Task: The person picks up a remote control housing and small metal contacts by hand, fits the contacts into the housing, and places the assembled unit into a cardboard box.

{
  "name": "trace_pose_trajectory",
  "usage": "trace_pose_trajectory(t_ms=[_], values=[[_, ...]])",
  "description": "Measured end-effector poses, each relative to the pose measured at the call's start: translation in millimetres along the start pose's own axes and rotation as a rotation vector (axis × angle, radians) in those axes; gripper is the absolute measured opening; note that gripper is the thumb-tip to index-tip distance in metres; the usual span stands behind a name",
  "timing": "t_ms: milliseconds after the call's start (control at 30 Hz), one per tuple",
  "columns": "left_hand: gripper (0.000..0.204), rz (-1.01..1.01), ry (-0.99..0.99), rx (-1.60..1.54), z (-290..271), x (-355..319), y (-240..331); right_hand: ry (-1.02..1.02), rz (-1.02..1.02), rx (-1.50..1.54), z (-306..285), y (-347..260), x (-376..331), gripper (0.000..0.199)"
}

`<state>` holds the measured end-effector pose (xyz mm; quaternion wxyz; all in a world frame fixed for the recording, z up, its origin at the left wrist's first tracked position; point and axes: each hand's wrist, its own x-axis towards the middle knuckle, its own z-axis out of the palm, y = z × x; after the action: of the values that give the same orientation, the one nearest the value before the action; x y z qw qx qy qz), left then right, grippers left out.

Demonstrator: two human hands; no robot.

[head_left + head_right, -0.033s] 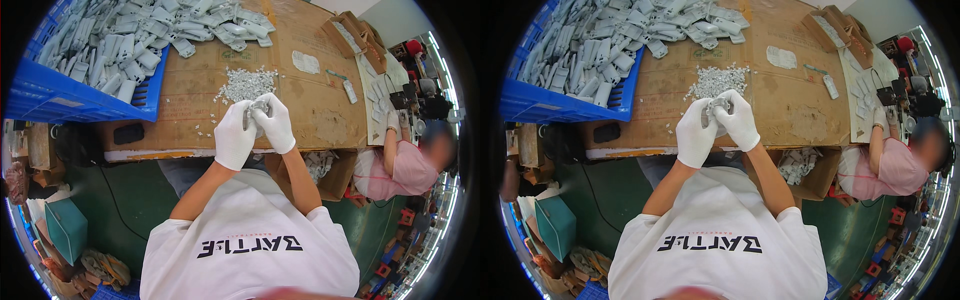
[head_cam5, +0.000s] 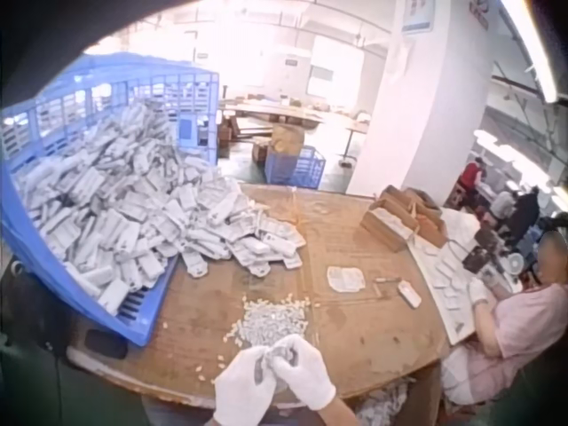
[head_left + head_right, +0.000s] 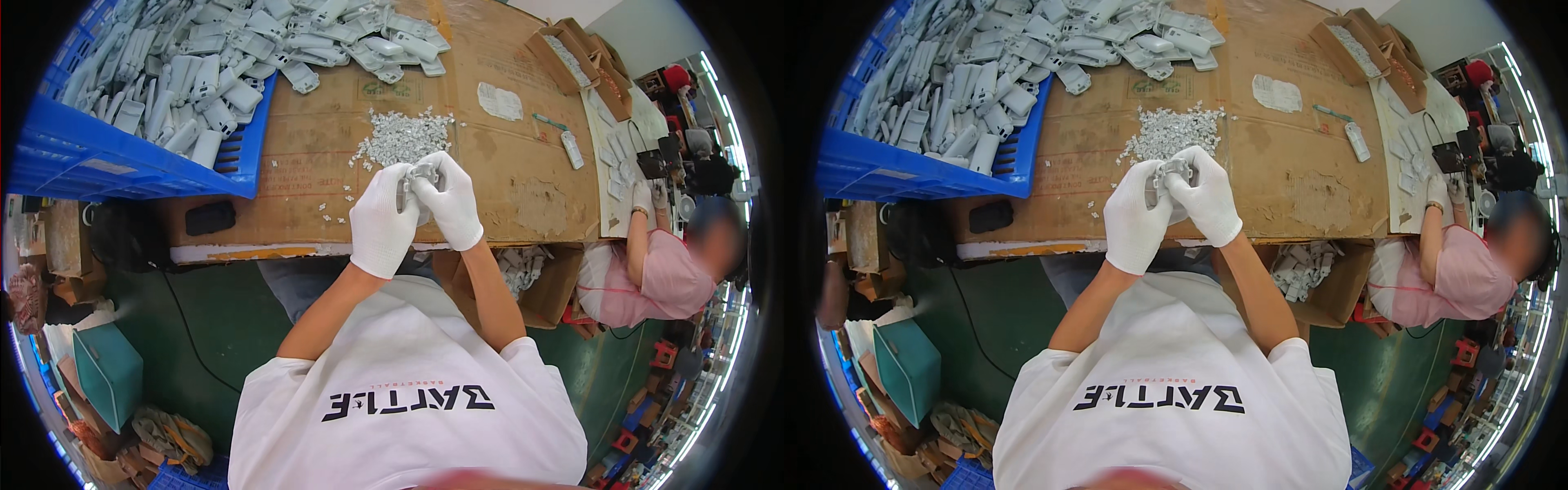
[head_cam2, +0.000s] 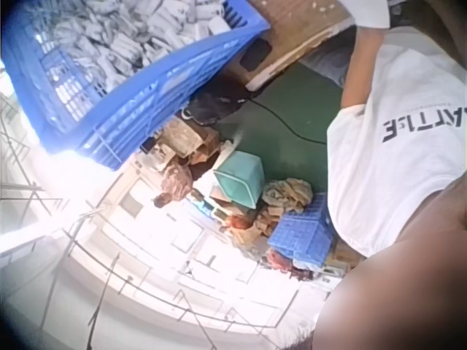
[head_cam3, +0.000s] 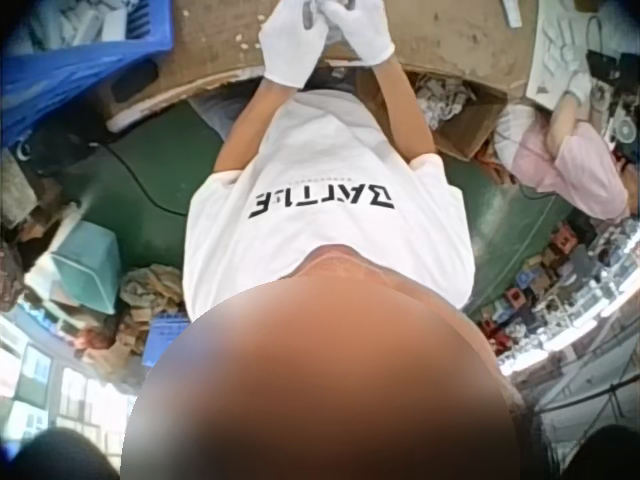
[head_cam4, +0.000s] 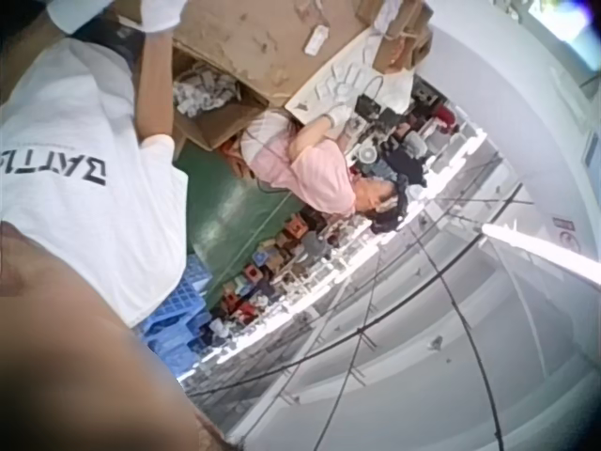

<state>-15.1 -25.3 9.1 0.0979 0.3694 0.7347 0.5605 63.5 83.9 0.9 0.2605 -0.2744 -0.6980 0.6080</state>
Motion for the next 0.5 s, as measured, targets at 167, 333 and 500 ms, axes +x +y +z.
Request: trace_pose_trajectory(t_ms=[167, 333, 500], values=[[0.033, 0.002, -0.004, 0.0, -0.7, 1.4, 1.8, -0.032, -0.005, -0.032, -3.4, -1.4, 3.4, 0.006], [0.031, -0.021, -0.037, 0.003, -2.8, 1.0, 1.1, -0.036, 0.011, -0.117, 0.2, -5.4, 4.7, 0.007], [0.032, -0.008, -0.079, -0.014, -4.6, 1.4, -2.1, -0.045, 0.066, -0.101, 1.8, -5.6, 4.8, 0.007]])
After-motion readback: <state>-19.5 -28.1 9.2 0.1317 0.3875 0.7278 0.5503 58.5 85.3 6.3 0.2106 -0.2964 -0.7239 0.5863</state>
